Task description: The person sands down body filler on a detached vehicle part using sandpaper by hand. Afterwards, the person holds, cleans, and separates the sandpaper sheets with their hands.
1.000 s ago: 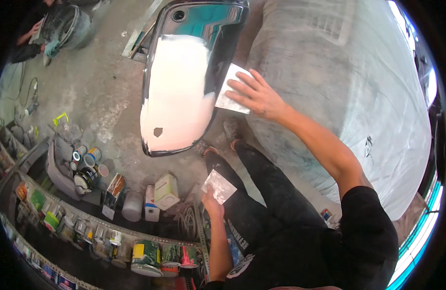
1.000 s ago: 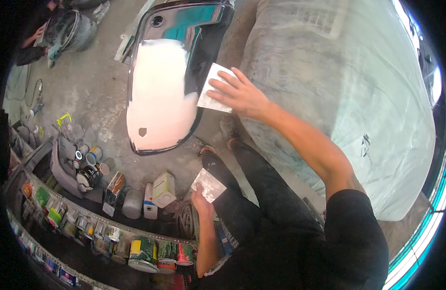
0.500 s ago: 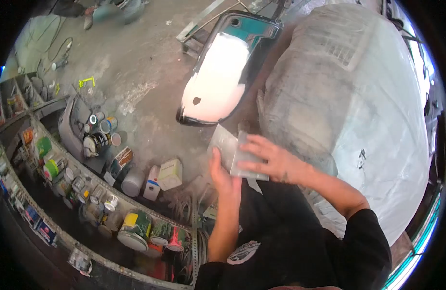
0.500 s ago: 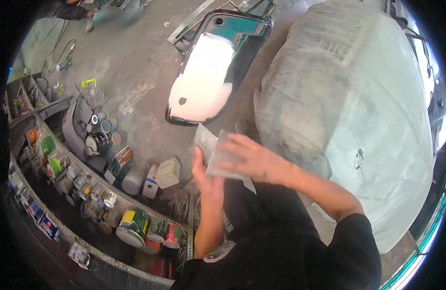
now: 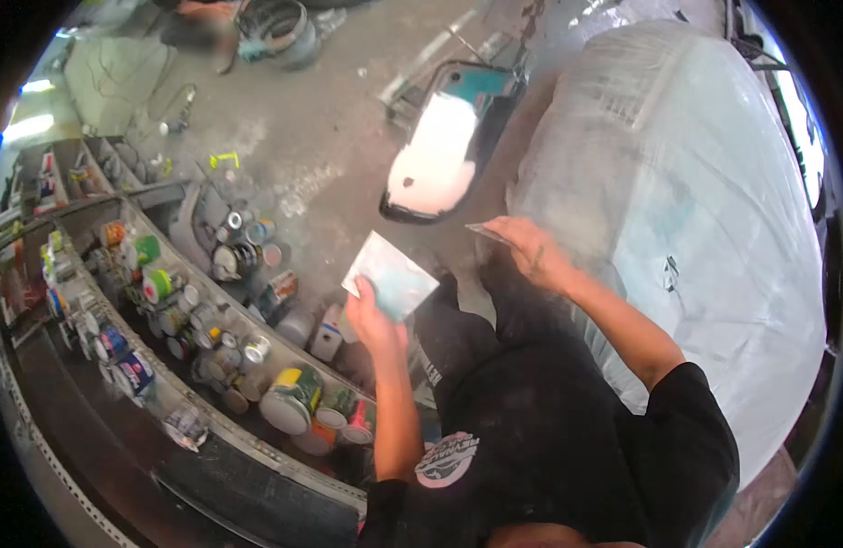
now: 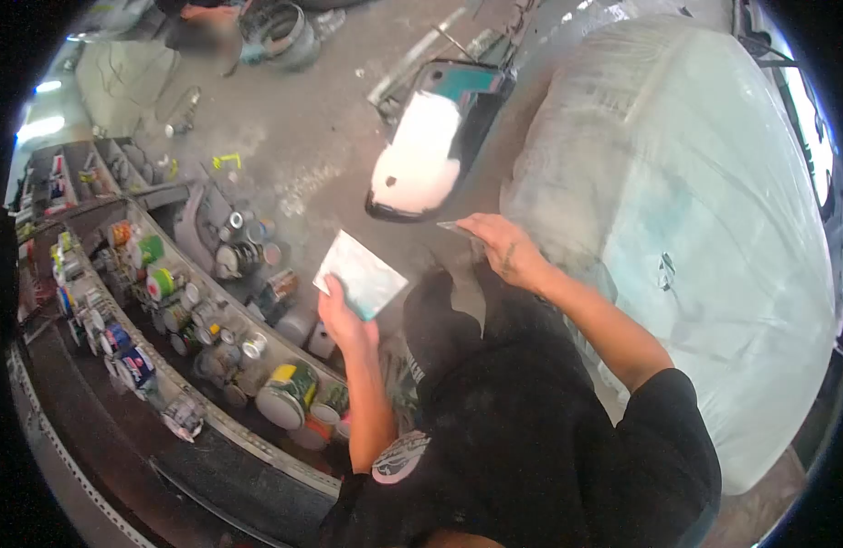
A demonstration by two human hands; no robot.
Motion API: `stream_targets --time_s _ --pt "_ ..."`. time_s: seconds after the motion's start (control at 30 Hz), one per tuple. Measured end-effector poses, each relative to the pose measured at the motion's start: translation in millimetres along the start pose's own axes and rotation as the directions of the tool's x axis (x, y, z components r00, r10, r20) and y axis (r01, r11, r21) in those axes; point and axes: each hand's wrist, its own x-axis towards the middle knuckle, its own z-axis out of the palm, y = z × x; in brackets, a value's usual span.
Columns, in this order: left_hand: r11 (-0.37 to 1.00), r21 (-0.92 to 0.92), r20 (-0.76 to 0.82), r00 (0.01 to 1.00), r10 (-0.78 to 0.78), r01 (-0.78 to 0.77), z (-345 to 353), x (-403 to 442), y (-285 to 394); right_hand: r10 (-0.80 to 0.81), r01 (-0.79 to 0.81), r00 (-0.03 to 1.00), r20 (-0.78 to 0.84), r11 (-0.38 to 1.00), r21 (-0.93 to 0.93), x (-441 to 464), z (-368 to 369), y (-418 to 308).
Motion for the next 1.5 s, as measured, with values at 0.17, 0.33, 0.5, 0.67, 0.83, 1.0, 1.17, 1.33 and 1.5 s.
stream_targets --time_s 0.17,0.33,0.5,0.67,0.83,1.0,1.17,1.33,1.5 --pt "0.989 0.147 0.065 0.998 -0.008 -0.001 -47 15 6 -0.138 0.138 0.99 0.0 0.989 -0.056 42 13 -57" --pt "0.963 0.248 0.201 0.978 0.054 -0.104 -40 54 81 -0.404 0.399 0.915 0.008 0.9 -0.176 119 45 -174" --pt "0.954 0.238 0.124 0.98 0.155 -0.181 -73 129 195 -0.391 0.368 0.919 -0.055 0.898 -0.239 180 116 -268" --pt "0.912 0.334 0.174 0.966 0.189 -0.239 -124 182 248 -0.34 0.322 0.939 -0.048 0.92 -0.224 212 153 -306" --pt "0.893 0.282 0.226 0.929 0.293 -0.35 -89 209 304 -0.217 0.204 0.975 -0.039 0.956 -0.21 232 154 -300" --pt "0.965 0.21 0.488 0.839 -0.243 0.157 -98 270 284 -0.352 0.392 0.884 -0.309 0.917 0.077 273 123 -336" --pt "0.913 0.317 0.365 0.856 -0.367 0.256 -22 276 301 -0.24 0.197 0.875 -0.42 0.97 -0.144 294 122 -280" --pt "0.927 0.374 0.463 0.868 -0.181 -0.006 56 307 330 0.161 -0.15 0.884 -0.439 0.987 0.062 310 152 -191" --pt "0.884 0.462 0.589 0.768 -0.25 -0.067 113 371 309 0.743 -0.485 0.48 -0.466 0.667 0.565 297 137 -143"
